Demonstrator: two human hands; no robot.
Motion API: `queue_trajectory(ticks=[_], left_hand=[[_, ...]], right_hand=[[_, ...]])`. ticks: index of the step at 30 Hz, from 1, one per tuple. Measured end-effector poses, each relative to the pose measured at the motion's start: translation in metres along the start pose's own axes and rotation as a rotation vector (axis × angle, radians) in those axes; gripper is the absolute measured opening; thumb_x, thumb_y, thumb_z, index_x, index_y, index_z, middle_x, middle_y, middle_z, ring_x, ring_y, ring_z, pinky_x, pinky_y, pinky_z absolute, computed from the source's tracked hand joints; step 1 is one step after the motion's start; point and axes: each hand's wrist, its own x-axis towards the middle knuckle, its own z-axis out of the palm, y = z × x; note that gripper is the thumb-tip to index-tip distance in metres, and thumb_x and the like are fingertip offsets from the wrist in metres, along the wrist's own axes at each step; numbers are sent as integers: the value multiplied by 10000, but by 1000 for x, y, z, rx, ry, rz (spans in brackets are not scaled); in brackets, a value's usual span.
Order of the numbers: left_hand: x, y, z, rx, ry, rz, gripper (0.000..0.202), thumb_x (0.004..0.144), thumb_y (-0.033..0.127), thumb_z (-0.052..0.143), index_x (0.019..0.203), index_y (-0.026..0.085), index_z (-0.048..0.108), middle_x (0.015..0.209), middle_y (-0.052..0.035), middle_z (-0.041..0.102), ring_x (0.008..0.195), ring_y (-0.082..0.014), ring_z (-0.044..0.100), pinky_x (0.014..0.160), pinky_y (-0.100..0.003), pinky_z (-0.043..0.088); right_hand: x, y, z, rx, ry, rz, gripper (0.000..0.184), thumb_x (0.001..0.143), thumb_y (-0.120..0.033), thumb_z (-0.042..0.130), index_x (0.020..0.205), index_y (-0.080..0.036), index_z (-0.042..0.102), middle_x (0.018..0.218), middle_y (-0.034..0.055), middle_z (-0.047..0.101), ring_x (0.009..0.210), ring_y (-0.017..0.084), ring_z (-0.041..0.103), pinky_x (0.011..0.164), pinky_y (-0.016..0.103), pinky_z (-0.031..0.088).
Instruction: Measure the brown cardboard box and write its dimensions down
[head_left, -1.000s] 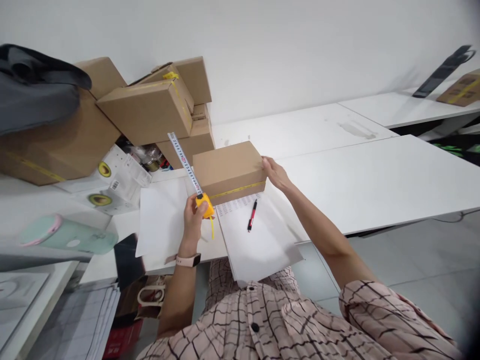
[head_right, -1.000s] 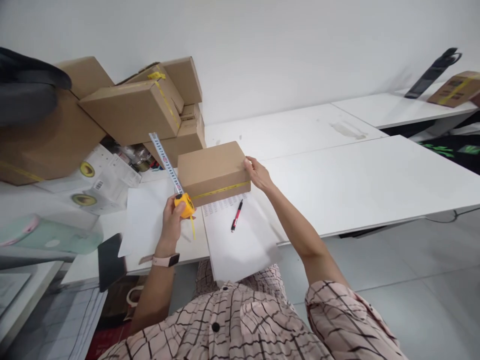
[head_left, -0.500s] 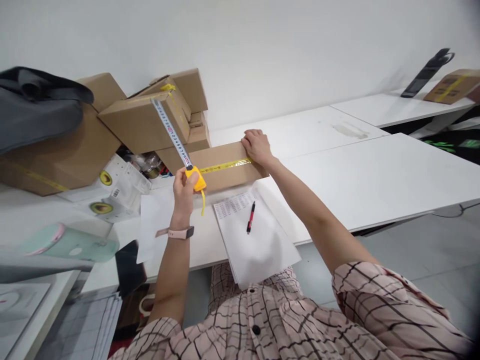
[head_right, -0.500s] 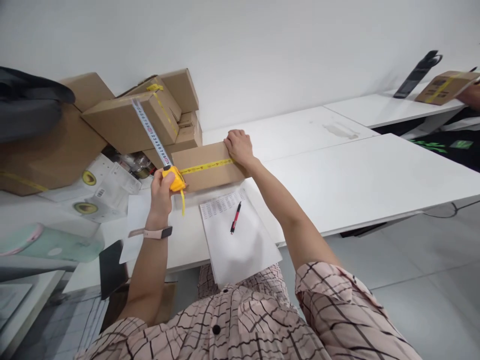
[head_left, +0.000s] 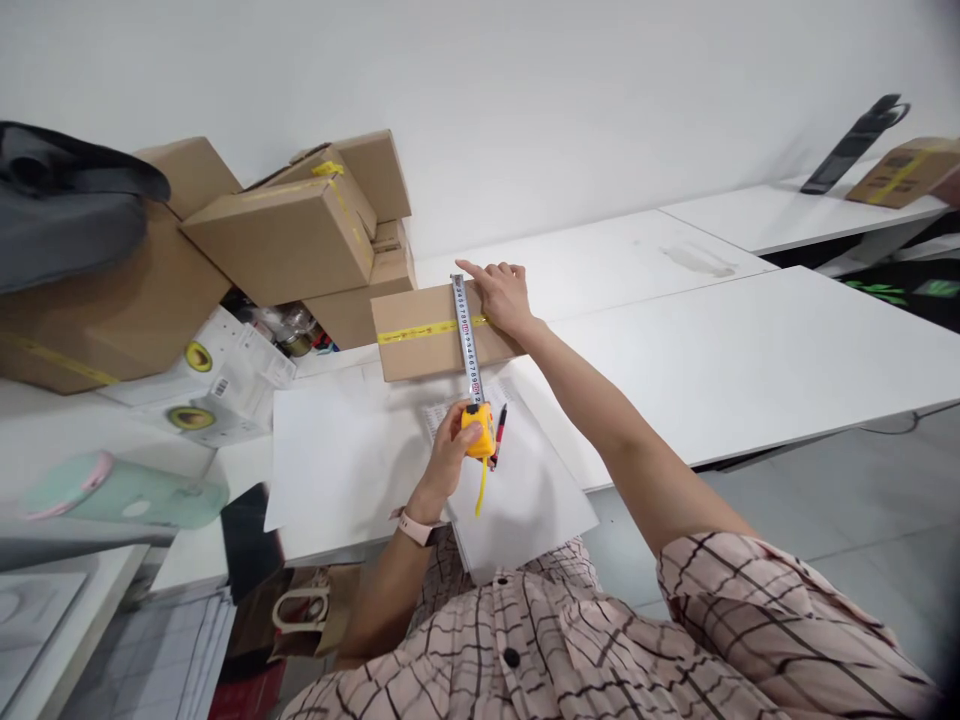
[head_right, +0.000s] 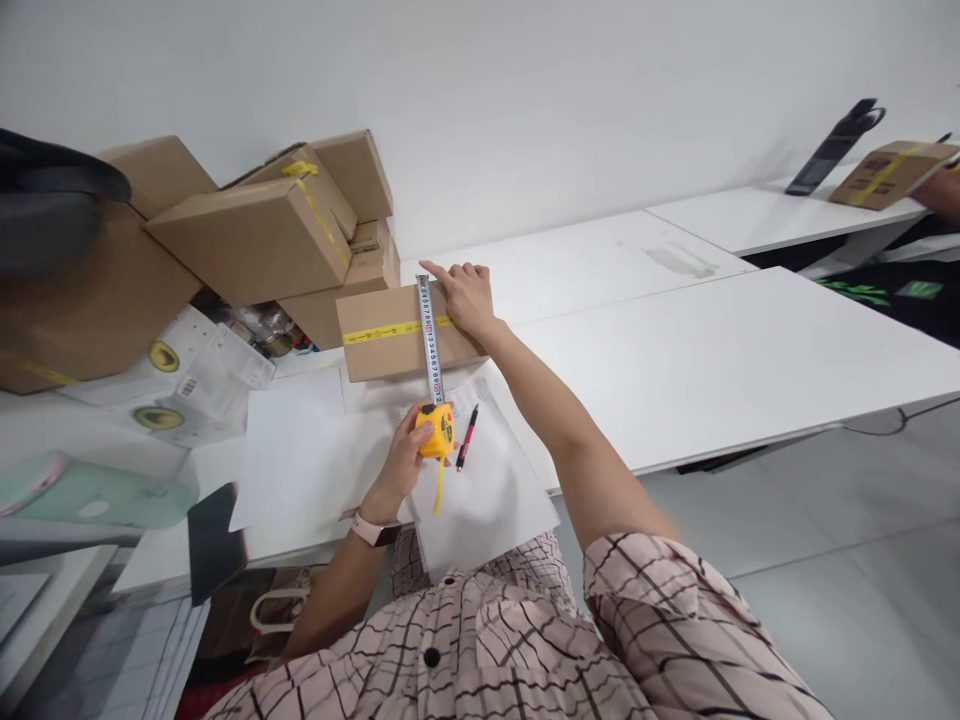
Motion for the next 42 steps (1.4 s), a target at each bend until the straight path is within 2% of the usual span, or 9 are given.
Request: queue_trajectory(ticks=[7, 11, 16, 20, 24, 29, 35, 39, 42], left_hand=[[3, -22, -8, 66, -33, 51, 526, 741, 504, 797, 1138, 252, 560, 1124, -65, 653, 718, -165, 663, 543, -291, 572], [8, -34, -11, 150, -2, 77, 605, 727, 471, 838, 1209, 245, 551, 1120, -74, 656, 805, -173, 653, 629, -286, 589], [11, -42, -15, 140, -3, 66, 678, 740, 467, 833, 1284, 237, 500, 1102, -82, 660, 793, -177, 657, 657, -314, 600], [9, -43, -15, 126, 3, 83, 696, 732, 499, 830, 1282, 226, 502, 1070, -76, 667, 773, -179, 659, 632, -312, 598], [-10, -46, -16, 62, 1, 156, 703, 738, 524, 817, 1293, 235, 496, 1107, -95, 685, 834, -204, 686, 692, -335, 604], [-55, -62, -28, 72, 69, 155, 730, 742, 502, 820, 1328, 238, 472, 1164, -121, 686, 925, -224, 697, 806, -368, 596], [-100, -69, -37, 241, -28, 10, 776, 772, 486, 768, 1420, 235, 424, 1250, -132, 651, 953, -226, 680, 812, -350, 576], [-107, -57, -35, 591, -107, -55, 784, 727, 421, 769, 1422, 217, 470, 1178, -82, 661, 959, -220, 643, 824, -344, 553], [-107, -49, -30, 813, -177, -80, 805, 702, 382, 783, 1433, 231, 482, 1176, -62, 663, 950, -223, 636, 855, -369, 539]], right_hand=[[3, 2, 1, 4, -41, -62, 512, 1015, -385, 315, 1501, -408, 476, 1183, 105, 609, 1108, 350, 408, 956, 504, 265], [3, 2, 1, -14, -43, -55, 515, 1019, -355, 298, 1494, -405, 490, 1176, 108, 606, 1087, 345, 407, 942, 501, 271], [2, 2, 1, -60, -64, -59, 513, 1017, -383, 321, 1508, -395, 469, 1211, 109, 594, 1106, 352, 405, 949, 496, 275], [1, 1, 5, -75, -12, -63, 500, 1038, -375, 283, 1496, -339, 481, 1157, 119, 607, 1085, 328, 438, 960, 484, 290], [-5, -5, 6, -86, 86, -28, 552, 1058, -464, 221, 1496, -227, 460, 1118, 139, 611, 1105, 320, 460, 995, 480, 295], [-49, -19, 7, -44, 141, -68, 584, 1030, -589, 293, 1421, -228, 534, 1230, 140, 602, 1172, 315, 474, 1056, 487, 275], [-133, -30, 15, 160, 135, -37, 497, 1027, -564, 371, 1276, -237, 650, 1257, 122, 650, 1178, 282, 527, 1082, 491, 285], [-154, -33, -17, 505, 266, 255, 567, 1056, -565, 207, 1232, -270, 658, 1046, 79, 683, 1049, 242, 591, 993, 466, 407], [-155, -35, -52, 836, 300, 353, 580, 1017, -665, 277, 1177, -261, 660, 772, 20, 600, 764, 182, 586, 771, 355, 485]])
